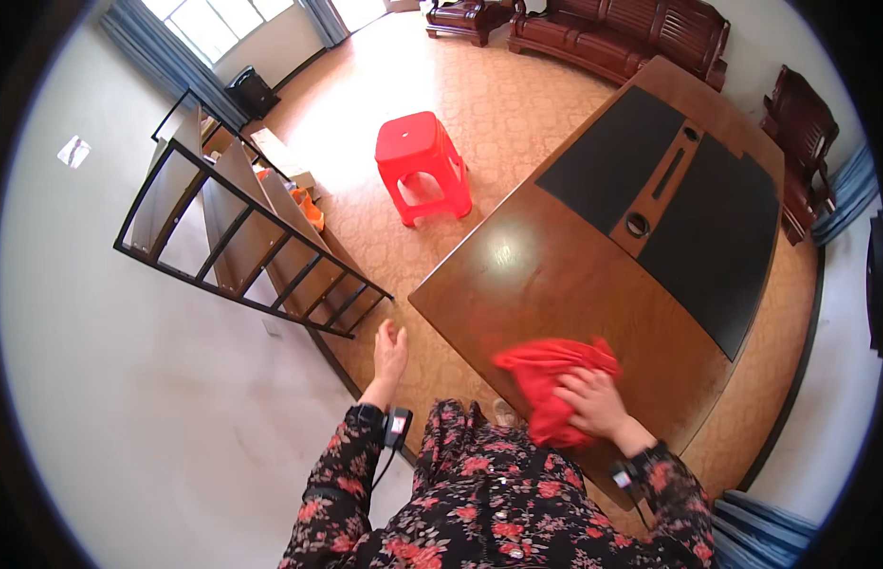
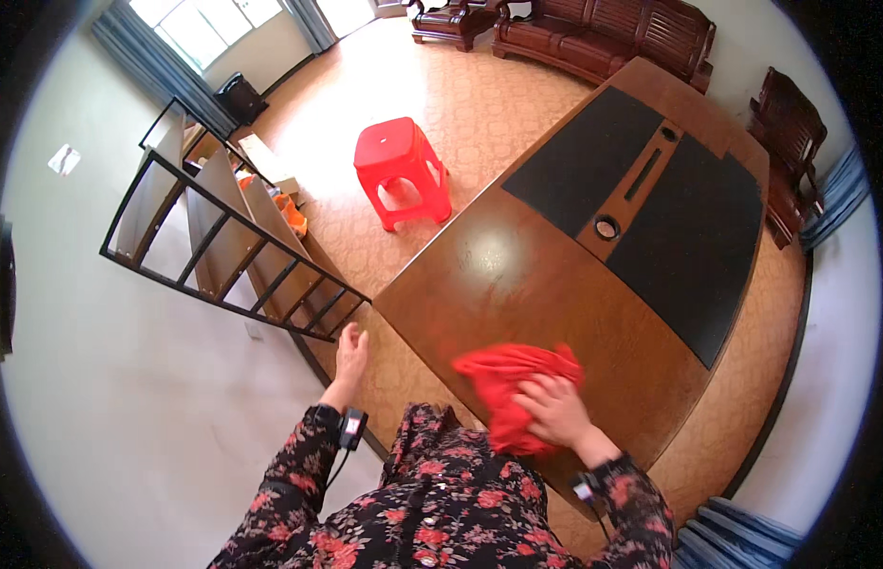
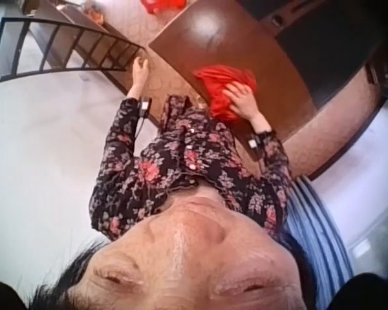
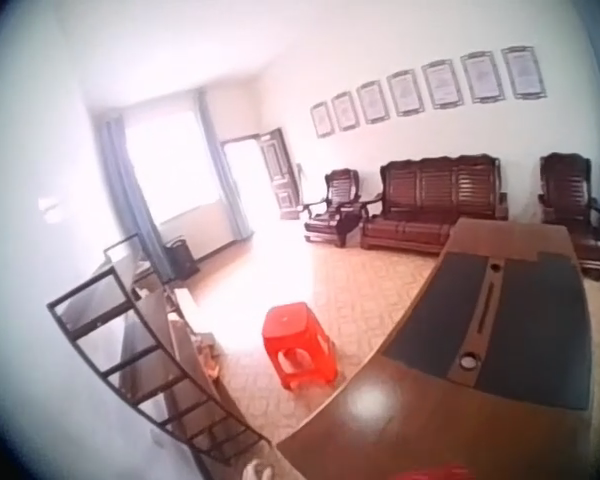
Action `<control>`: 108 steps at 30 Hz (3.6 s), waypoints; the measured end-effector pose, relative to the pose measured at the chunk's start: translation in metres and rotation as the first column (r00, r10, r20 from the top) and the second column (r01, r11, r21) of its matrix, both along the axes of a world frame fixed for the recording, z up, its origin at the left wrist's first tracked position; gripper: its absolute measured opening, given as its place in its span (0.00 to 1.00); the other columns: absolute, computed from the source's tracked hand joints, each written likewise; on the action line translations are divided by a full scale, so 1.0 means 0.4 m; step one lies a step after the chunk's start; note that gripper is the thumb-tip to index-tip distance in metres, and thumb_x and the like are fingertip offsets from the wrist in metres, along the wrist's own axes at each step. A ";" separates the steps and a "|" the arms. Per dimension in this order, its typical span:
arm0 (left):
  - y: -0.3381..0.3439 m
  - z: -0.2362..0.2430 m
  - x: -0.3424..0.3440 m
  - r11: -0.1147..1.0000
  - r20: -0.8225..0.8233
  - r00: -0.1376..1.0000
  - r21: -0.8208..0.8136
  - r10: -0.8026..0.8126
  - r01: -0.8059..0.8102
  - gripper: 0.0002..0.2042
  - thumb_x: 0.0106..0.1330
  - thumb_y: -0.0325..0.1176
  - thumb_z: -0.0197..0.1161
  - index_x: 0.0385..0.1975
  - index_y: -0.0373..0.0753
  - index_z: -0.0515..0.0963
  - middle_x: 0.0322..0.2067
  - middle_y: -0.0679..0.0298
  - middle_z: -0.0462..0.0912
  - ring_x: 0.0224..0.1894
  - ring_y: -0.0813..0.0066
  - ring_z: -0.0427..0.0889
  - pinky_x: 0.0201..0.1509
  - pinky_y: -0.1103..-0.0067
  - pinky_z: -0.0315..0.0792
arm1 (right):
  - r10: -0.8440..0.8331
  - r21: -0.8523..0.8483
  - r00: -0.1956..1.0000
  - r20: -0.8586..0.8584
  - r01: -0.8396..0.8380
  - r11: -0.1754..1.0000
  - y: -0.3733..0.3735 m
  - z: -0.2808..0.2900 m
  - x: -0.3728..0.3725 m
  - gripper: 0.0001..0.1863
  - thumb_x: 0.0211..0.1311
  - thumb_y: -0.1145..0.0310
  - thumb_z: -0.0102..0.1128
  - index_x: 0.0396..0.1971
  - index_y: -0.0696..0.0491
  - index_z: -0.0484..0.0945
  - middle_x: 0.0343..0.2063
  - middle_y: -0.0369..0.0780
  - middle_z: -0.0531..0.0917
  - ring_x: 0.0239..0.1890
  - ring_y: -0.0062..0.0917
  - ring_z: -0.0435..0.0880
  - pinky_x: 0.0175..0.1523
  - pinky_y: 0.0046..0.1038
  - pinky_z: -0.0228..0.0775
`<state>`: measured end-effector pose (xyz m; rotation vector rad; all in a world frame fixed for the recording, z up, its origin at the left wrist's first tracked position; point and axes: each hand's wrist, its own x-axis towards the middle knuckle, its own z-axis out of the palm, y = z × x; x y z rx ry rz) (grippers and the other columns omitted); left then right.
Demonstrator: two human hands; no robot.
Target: Cleaning a large wooden table using a red cloth.
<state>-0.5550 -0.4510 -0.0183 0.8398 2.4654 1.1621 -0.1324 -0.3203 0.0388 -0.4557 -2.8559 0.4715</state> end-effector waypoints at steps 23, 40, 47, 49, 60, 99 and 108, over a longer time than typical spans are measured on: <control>0.380 -0.031 -0.174 0.715 0.321 0.794 -0.348 -0.517 0.606 0.30 0.71 0.56 0.40 0.44 0.33 0.79 0.44 0.37 0.78 0.53 0.43 0.75 0.58 0.60 0.66 | -0.490 0.219 0.865 -0.113 0.502 0.836 0.172 -0.053 -0.573 0.31 0.42 0.62 0.63 0.53 0.46 0.72 0.56 0.38 0.71 0.61 0.37 0.65 0.57 0.45 0.60; 0.434 0.018 -0.069 0.781 0.207 0.813 -0.228 -0.544 0.581 0.20 0.70 0.50 0.48 0.41 0.38 0.78 0.33 0.43 0.82 0.39 0.40 0.80 0.45 0.55 0.73 | -0.917 0.246 0.377 -0.131 0.908 0.338 0.722 -0.078 -0.424 0.29 0.54 0.59 0.58 0.58 0.48 0.69 0.60 0.40 0.68 0.64 0.40 0.62 0.60 0.49 0.59; 0.427 0.014 -0.086 0.782 0.164 0.815 -0.231 -0.555 0.579 0.21 0.71 0.49 0.47 0.40 0.37 0.78 0.33 0.41 0.81 0.40 0.39 0.79 0.44 0.55 0.72 | -0.756 0.303 0.623 -0.203 0.774 0.557 0.624 -0.082 -0.594 0.29 0.49 0.58 0.61 0.55 0.46 0.72 0.56 0.40 0.70 0.62 0.40 0.63 0.56 0.52 0.61; 0.418 0.001 -0.103 0.786 0.136 0.818 -0.228 -0.559 0.575 0.21 0.71 0.49 0.46 0.40 0.37 0.78 0.33 0.41 0.81 0.40 0.38 0.78 0.45 0.55 0.72 | -0.536 0.233 0.836 -0.121 0.548 0.803 0.442 -0.064 -0.553 0.31 0.46 0.58 0.62 0.55 0.45 0.72 0.59 0.40 0.69 0.62 0.41 0.63 0.59 0.51 0.60; 0.425 0.024 -0.091 0.780 0.108 0.818 -0.256 -0.564 0.572 0.20 0.71 0.49 0.45 0.35 0.38 0.77 0.31 0.42 0.80 0.38 0.37 0.78 0.43 0.53 0.71 | -0.969 0.245 0.247 -0.029 0.941 0.233 0.131 -0.035 -0.026 0.30 0.49 0.65 0.59 0.57 0.52 0.68 0.62 0.44 0.66 0.65 0.42 0.62 0.64 0.45 0.53; 0.423 0.011 -0.124 0.783 -0.016 0.811 -0.271 -0.585 0.559 0.24 0.71 0.51 0.43 0.35 0.34 0.78 0.33 0.39 0.80 0.40 0.36 0.77 0.44 0.53 0.70 | -0.814 0.214 0.579 -0.039 0.801 0.559 -0.018 -0.025 0.106 0.30 0.36 0.72 0.59 0.49 0.47 0.73 0.56 0.41 0.72 0.61 0.43 0.66 0.61 0.46 0.59; 0.433 0.004 -0.132 0.760 -0.053 0.784 -0.294 -0.618 0.579 0.24 0.72 0.49 0.42 0.38 0.33 0.78 0.34 0.38 0.80 0.41 0.36 0.76 0.45 0.55 0.70 | -0.913 0.223 -0.392 -0.116 0.885 -0.408 0.385 -0.010 0.043 0.22 0.52 0.62 0.59 0.48 0.50 0.72 0.48 0.39 0.75 0.54 0.38 0.71 0.48 0.49 0.67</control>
